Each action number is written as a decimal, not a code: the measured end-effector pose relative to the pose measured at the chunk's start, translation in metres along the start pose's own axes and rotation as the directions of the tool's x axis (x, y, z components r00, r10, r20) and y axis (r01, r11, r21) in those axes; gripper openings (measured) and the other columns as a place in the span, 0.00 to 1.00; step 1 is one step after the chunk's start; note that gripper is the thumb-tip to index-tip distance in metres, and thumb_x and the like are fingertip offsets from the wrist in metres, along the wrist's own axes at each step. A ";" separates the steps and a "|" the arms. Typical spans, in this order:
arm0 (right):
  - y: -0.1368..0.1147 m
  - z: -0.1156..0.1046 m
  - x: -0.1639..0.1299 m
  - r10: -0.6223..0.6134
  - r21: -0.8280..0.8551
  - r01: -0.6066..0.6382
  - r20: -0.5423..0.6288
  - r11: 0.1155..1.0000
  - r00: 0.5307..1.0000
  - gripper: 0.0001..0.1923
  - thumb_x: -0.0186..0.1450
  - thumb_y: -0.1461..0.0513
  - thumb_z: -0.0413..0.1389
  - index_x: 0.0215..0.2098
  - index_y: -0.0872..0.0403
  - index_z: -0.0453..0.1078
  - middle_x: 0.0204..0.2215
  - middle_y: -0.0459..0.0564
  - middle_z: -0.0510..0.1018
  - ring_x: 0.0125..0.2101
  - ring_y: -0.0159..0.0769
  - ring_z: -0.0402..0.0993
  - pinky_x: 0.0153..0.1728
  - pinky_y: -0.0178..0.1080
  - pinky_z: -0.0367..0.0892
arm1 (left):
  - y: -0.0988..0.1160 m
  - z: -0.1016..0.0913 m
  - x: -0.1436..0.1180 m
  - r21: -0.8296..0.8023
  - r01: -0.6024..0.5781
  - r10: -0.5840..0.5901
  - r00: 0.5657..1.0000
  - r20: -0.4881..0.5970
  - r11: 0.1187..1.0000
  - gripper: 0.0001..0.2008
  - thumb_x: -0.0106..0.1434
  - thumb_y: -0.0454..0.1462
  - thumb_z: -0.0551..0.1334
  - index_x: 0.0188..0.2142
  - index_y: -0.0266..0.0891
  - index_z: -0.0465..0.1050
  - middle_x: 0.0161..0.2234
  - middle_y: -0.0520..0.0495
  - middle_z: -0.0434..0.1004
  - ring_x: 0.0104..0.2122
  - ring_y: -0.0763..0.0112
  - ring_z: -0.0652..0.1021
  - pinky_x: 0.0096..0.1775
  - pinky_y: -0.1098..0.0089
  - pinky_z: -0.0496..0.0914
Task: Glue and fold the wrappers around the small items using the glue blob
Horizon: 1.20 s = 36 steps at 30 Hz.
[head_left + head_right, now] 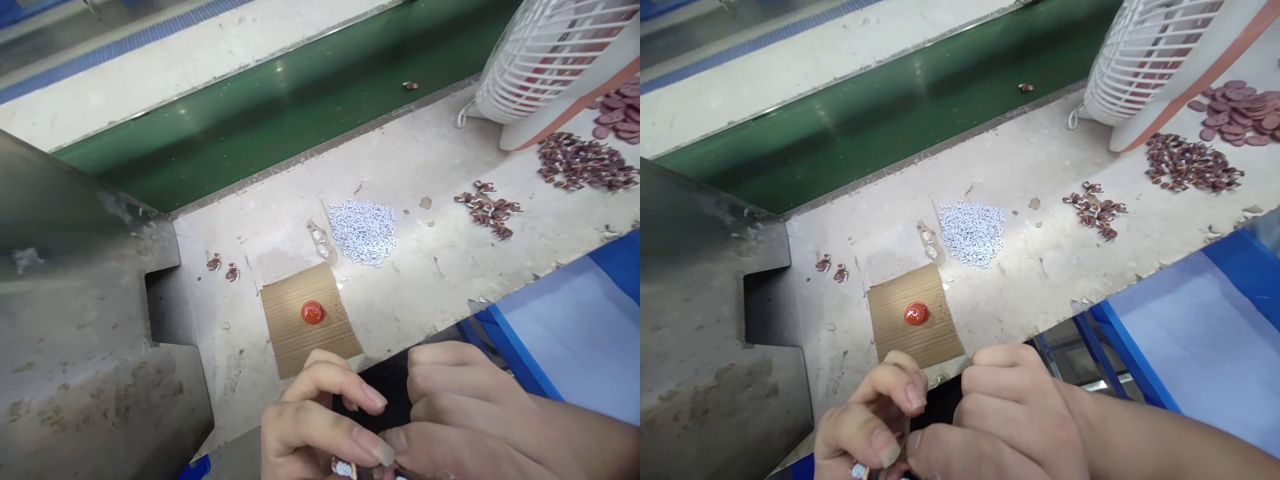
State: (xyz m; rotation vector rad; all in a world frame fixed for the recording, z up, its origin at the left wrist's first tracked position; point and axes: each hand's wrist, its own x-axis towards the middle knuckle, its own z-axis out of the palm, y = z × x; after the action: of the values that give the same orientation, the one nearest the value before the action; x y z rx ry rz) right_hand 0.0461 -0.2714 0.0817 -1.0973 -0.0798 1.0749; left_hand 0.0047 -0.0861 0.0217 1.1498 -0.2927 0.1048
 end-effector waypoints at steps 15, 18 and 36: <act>0.000 -0.004 0.023 0.049 0.250 -0.049 0.003 0.967 0.999 0.26 0.65 0.45 0.70 0.39 0.55 0.68 0.24 0.37 0.60 0.21 0.23 0.52 0.22 0.28 0.50 | 0.008 -0.001 0.009 0.201 0.024 -0.008 0.997 -0.080 0.979 0.08 0.65 0.40 0.75 0.43 0.44 0.87 0.28 0.48 0.85 0.27 0.71 0.76 0.31 0.72 0.76; 0.017 -0.003 0.018 0.012 0.394 -0.017 0.015 0.919 1.000 0.23 0.67 0.49 0.70 0.35 0.55 0.64 0.22 0.34 0.58 0.19 0.21 0.46 0.20 0.26 0.46 | 0.014 0.002 0.011 0.256 0.012 0.019 0.993 -0.117 0.967 0.06 0.64 0.39 0.76 0.39 0.42 0.87 0.24 0.48 0.82 0.25 0.71 0.75 0.29 0.73 0.75; 0.025 -0.008 0.014 -0.003 0.429 -0.030 0.075 0.903 0.997 0.21 0.69 0.52 0.70 0.34 0.54 0.64 0.19 0.34 0.58 0.19 0.22 0.46 0.21 0.29 0.44 | 0.022 -0.006 0.004 0.280 0.100 -0.096 0.995 -0.026 0.955 0.07 0.65 0.36 0.75 0.43 0.41 0.85 0.27 0.46 0.83 0.29 0.68 0.77 0.33 0.70 0.77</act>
State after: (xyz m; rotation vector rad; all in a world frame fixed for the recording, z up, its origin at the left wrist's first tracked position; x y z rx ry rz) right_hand 0.0410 -0.2655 0.0530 -0.6581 0.1045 1.0816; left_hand 0.0048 -0.0720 0.0397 1.4442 -0.2134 0.0669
